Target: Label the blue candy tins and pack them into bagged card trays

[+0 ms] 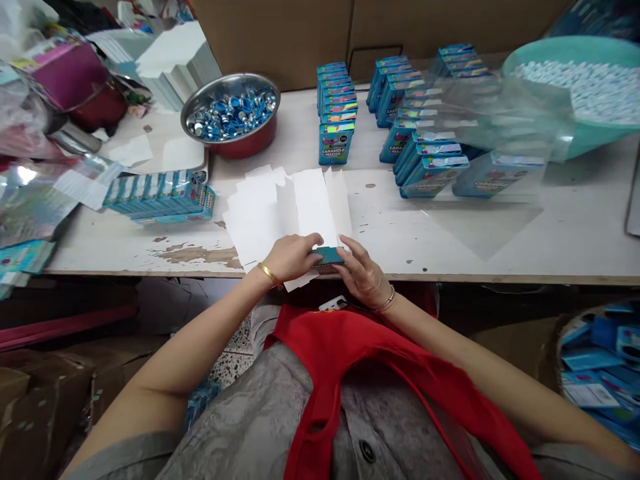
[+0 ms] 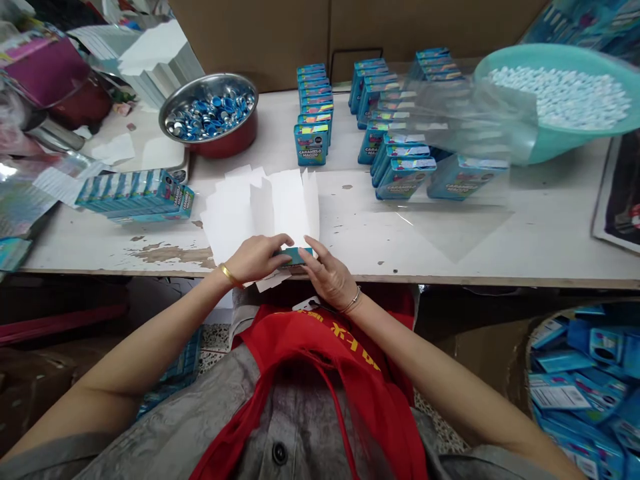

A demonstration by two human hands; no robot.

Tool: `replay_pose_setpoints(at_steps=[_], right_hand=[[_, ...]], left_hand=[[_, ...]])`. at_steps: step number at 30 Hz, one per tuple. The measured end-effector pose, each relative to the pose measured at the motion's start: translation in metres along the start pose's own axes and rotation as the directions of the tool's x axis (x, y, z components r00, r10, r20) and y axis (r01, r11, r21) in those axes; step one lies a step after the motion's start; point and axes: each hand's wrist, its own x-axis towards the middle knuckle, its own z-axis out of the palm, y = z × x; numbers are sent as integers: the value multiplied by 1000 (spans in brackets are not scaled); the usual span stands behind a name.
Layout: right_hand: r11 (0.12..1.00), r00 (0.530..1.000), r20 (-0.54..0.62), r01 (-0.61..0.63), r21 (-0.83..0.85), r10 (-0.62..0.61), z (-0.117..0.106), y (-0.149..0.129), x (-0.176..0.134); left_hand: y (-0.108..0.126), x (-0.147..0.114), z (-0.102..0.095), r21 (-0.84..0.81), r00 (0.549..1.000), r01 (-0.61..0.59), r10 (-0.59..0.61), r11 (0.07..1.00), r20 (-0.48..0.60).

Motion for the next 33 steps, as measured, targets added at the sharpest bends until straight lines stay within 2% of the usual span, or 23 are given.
replay_pose_setpoints(at_steps=[3,4,6,7,9,10,11,12,14,15,17,20,22,23,24,26,27,29,31,33], right_hand=[[992,995,86,65,-106,-56,7,1,-9],[987,990,127,85,-137,-67,9,3,-12],[979,978,195,106,-176,-71,12,6,-16],[977,974,215,109,-185,-68,12,8,-17],[976,972,225,114,-188,-70,14,10,-17],[976,973,220,115,-187,-72,14,10,-16],[976,975,211,115,-185,-75,15,9,-15],[977,977,202,110,-182,-73,17,8,-13],[979,982,181,80,-189,-46,19,3,-8],[978,985,173,53,-201,-18,20,-1,-5],[972,983,175,-13,-236,56,20,-8,2],[960,962,235,-71,-273,138,18,-15,13],[956,950,274,-69,-285,150,17,-16,18],[954,948,281,-66,-291,152,17,-15,19],[953,948,280,-66,-296,153,18,-15,19],[949,952,261,-74,-305,158,22,-17,20],[946,957,240,-81,-314,161,25,-20,20],[928,967,178,-107,-357,180,34,-25,20],[895,971,86,-170,-413,224,48,-25,24],[883,960,95,-200,-426,263,62,-16,33]], left_hand=[[5,4,-5,-77,996,90,-88,993,35],[6,2,-4,-111,995,96,-95,989,15],[7,-8,5,-198,987,64,-92,978,-135],[7,-15,13,-246,960,36,-102,969,-263],[8,-29,34,-352,837,-22,-175,936,-518],[9,-35,46,-416,775,-43,-233,909,-588],[11,-39,57,-484,745,-59,-285,873,-603],[13,-42,68,-550,754,-68,-318,832,-574],[18,-44,84,-647,830,-47,-331,761,-450],[21,-44,87,-669,865,-23,-321,743,-386],[23,-44,86,-670,902,19,-302,742,-309],[20,-47,68,-584,904,-11,-242,812,-353],[17,-47,49,-442,888,-45,-168,896,-429],[17,-45,39,-347,893,-46,-117,937,-434],[18,-41,28,-248,917,-39,-64,968,-394],[23,-30,8,-76,985,-26,13,997,-169],[26,-25,-1,-14,999,-20,19,1000,-34],[32,-15,-14,51,986,20,-28,999,161],[29,-6,-16,29,976,80,-84,996,200],[18,9,-8,-56,983,83,-73,995,166]])
